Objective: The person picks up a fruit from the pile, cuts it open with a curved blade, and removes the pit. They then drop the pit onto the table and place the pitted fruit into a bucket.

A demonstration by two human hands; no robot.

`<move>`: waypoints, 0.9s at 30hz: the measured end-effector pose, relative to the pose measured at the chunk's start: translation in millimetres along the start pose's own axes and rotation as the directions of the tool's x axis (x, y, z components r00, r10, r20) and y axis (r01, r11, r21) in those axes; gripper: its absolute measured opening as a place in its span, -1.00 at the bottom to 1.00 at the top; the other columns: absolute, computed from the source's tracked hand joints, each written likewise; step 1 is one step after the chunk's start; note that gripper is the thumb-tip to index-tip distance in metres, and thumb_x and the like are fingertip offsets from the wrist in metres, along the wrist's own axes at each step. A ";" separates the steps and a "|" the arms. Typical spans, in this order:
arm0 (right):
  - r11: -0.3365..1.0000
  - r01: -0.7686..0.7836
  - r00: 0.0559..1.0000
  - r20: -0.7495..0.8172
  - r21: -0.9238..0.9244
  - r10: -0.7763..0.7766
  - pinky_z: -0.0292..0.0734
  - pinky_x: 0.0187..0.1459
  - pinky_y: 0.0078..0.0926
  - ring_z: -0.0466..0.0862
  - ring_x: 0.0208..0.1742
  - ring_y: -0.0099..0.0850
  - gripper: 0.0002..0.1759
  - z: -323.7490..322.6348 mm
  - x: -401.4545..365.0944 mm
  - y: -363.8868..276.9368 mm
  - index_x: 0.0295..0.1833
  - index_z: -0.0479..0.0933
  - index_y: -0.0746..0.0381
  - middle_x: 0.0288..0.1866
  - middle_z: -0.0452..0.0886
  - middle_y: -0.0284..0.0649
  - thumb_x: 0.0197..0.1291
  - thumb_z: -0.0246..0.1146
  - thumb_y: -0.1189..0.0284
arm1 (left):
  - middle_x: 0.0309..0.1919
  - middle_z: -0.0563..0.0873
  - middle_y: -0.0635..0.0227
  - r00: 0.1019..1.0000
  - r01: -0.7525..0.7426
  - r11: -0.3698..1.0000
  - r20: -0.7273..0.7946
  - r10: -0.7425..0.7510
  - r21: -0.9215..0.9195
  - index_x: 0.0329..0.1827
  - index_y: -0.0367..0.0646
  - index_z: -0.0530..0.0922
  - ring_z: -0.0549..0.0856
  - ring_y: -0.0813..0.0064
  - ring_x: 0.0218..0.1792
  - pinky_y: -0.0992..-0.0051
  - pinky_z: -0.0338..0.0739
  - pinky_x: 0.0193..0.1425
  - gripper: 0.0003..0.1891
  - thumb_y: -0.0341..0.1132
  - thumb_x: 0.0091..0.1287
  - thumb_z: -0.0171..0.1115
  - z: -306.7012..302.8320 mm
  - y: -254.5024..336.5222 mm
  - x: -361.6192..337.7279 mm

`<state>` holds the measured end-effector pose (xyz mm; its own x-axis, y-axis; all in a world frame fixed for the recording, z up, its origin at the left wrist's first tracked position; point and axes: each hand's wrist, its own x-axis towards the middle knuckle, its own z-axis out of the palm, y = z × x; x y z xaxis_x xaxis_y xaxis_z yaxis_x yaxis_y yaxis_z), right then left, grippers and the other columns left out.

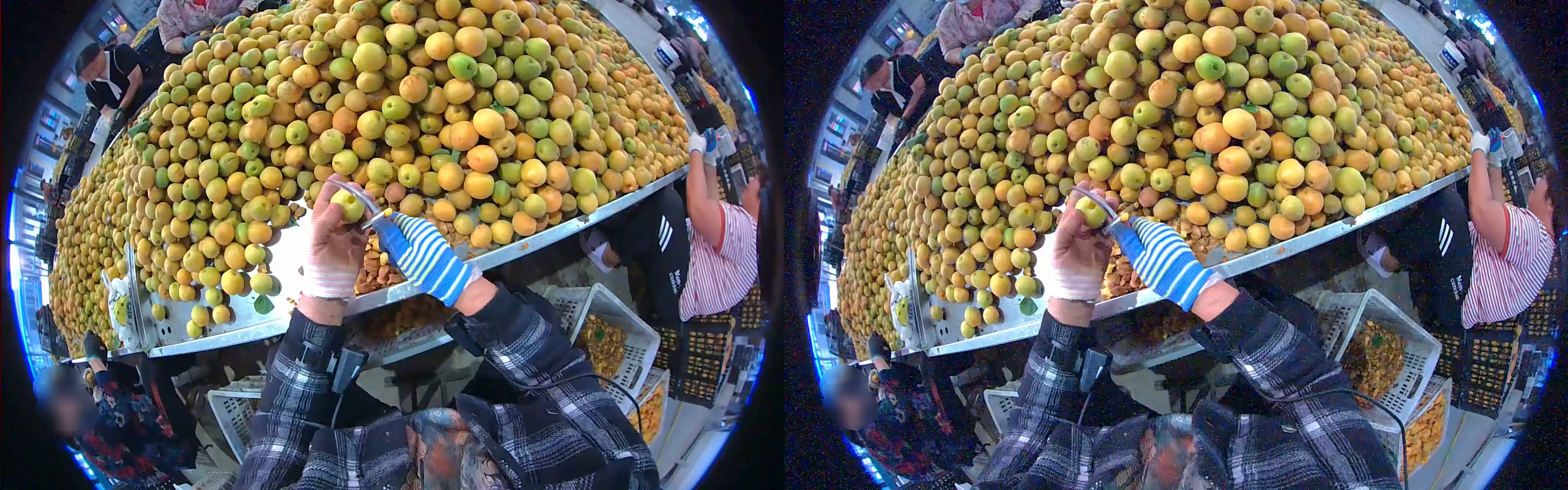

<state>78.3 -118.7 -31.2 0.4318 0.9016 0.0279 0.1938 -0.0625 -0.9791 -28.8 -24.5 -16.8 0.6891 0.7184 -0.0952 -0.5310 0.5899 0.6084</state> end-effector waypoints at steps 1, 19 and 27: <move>0.998 0.017 1.000 -0.020 -0.063 -0.018 0.48 -0.33 -0.15 0.62 -0.37 0.00 -0.55 2.5 -0.4 7.4 -0.25 0.54 0.35 -0.45 0.60 0.06 0.39 0.06 0.13 | 0.03 0.55 0.26 1.000 -0.017 1.000 -0.008 0.017 -0.022 0.33 -0.20 0.29 0.58 0.31 0.06 0.36 0.49 0.17 -0.41 -0.27 0.24 0.24 3.6 -0.9 -0.3; 0.837 0.057 0.992 -0.062 -0.544 -0.107 0.47 -0.44 0.03 0.60 -0.46 0.08 -0.53 1.6 -8.6 -1.0 -0.27 0.48 0.30 -0.55 0.57 0.09 0.37 0.02 0.07 | -0.03 0.52 0.28 0.999 -0.045 0.998 -0.006 0.045 0.032 0.25 -0.17 0.29 0.57 0.35 0.03 0.44 0.50 0.05 -0.47 -0.30 0.21 0.19 -4.0 -11.1 6.9; 0.784 0.026 0.995 -0.061 -0.621 -0.082 0.48 -0.43 -0.06 0.62 -0.47 0.01 -0.60 3.3 -6.5 -4.8 -0.26 0.50 0.33 -0.55 0.57 0.08 0.34 0.10 0.15 | 0.08 0.51 0.14 0.984 -0.178 0.928 0.031 0.178 0.328 0.38 -0.25 0.14 0.56 0.30 0.07 0.37 0.44 0.18 -0.36 -0.28 0.27 0.16 -2.4 -12.1 4.7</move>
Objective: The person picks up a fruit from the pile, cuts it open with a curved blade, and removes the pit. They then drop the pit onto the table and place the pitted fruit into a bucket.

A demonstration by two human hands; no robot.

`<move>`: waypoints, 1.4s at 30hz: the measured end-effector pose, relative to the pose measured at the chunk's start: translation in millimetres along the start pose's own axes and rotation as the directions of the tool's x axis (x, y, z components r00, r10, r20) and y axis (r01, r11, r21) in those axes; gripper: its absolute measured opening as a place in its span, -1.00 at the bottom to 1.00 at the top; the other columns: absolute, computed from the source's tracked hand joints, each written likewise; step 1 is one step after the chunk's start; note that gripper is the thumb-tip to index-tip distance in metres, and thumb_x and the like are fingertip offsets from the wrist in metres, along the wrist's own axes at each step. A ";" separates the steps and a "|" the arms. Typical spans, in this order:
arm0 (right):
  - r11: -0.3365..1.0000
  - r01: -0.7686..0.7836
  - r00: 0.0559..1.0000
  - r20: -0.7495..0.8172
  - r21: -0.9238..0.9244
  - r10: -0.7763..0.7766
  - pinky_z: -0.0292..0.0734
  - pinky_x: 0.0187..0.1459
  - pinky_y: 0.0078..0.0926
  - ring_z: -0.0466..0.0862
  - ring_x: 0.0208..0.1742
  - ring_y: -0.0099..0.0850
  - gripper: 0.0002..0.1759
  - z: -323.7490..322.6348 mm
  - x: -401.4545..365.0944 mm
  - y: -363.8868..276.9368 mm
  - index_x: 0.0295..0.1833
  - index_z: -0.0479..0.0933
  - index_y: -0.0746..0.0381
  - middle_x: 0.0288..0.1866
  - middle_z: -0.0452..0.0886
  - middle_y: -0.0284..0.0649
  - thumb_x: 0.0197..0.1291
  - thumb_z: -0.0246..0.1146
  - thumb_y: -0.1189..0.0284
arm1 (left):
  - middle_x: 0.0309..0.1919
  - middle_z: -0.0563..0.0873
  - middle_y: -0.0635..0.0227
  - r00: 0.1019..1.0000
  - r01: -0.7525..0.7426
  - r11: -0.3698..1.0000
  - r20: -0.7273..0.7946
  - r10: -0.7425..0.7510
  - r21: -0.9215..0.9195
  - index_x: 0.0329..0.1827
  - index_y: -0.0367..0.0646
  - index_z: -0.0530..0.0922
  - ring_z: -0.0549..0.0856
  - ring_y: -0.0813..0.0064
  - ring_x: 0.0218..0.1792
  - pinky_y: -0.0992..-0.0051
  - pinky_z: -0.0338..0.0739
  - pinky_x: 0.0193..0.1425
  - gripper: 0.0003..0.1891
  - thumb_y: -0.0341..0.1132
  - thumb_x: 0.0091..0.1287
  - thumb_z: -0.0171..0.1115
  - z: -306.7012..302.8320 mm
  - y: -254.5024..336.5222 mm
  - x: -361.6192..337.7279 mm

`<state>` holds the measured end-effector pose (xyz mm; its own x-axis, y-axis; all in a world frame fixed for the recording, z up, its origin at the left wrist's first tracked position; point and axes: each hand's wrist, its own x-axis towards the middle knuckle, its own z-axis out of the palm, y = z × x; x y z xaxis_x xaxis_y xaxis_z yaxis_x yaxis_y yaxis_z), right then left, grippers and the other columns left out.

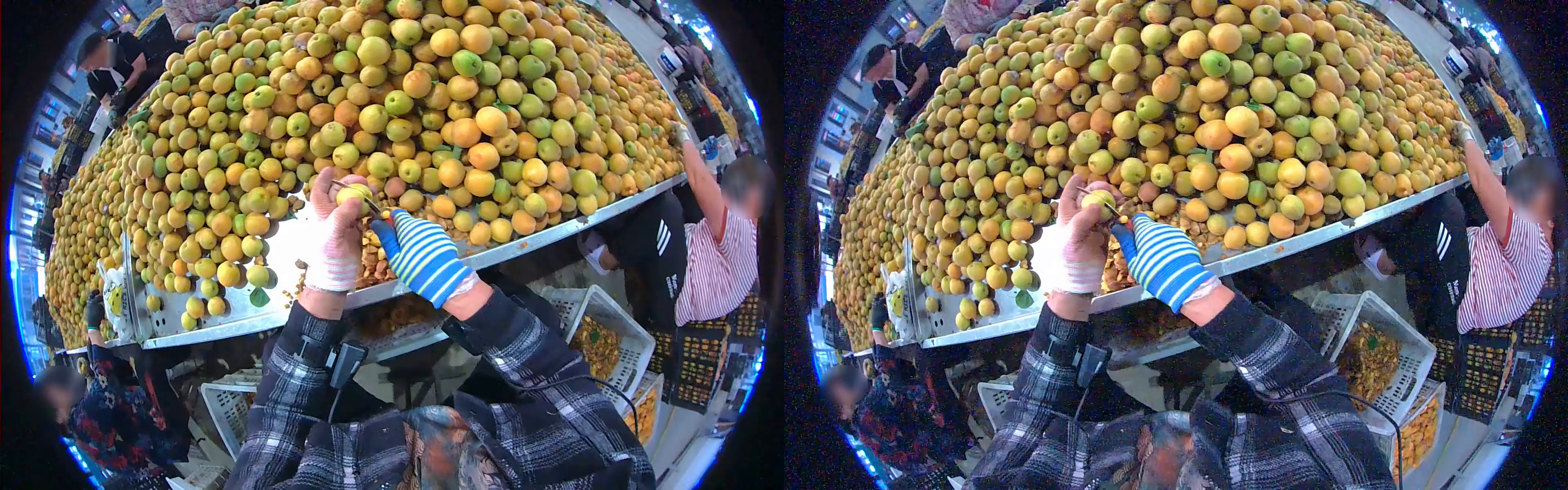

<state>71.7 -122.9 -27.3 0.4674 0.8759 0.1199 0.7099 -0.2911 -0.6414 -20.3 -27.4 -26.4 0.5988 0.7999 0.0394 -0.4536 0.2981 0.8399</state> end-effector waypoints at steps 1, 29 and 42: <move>1.000 0.007 1.000 -0.011 -0.006 -0.007 0.49 -0.43 -0.07 0.62 -0.47 0.01 -0.59 1.6 1.5 1.7 -0.26 0.49 0.33 -0.55 0.57 0.07 0.34 0.11 0.14 | 0.09 0.56 0.14 0.999 -0.017 1.000 -0.038 0.017 0.002 0.33 -0.27 0.24 0.58 0.30 0.10 0.39 0.48 0.14 -0.42 -0.18 0.32 0.16 6.5 0.9 0.0; 0.999 0.043 0.999 0.016 -0.025 -0.043 0.49 -0.49 -0.08 0.61 -0.50 -0.01 -0.62 -13.7 7.8 6.2 -0.26 0.48 0.31 -0.59 0.56 0.03 0.29 0.16 0.16 | 0.05 0.64 0.14 0.962 0.198 0.980 0.191 -0.193 -0.007 0.17 -0.24 0.41 0.65 0.39 -0.02 0.44 0.51 0.11 -0.44 0.07 0.37 0.15 -3.2 0.4 5.3; 0.986 0.167 0.978 -0.126 -0.006 -0.166 0.44 -0.54 -0.13 0.60 -0.55 -0.07 -0.65 -18.1 5.2 8.0 -0.32 0.46 0.29 -0.62 0.54 -0.03 0.28 0.20 0.19 | 0.03 0.64 0.15 0.975 0.121 0.956 0.150 -0.165 0.267 0.24 -0.26 0.36 0.65 0.38 -0.03 0.41 0.53 0.13 -0.40 0.05 0.36 0.17 2.4 21.5 5.8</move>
<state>89.4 -127.7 -18.1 0.4056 0.8566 0.3189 0.7810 -0.1435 -0.6078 -25.0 -17.5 -6.8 0.7580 0.6520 -0.0191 -0.1850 0.2431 0.9522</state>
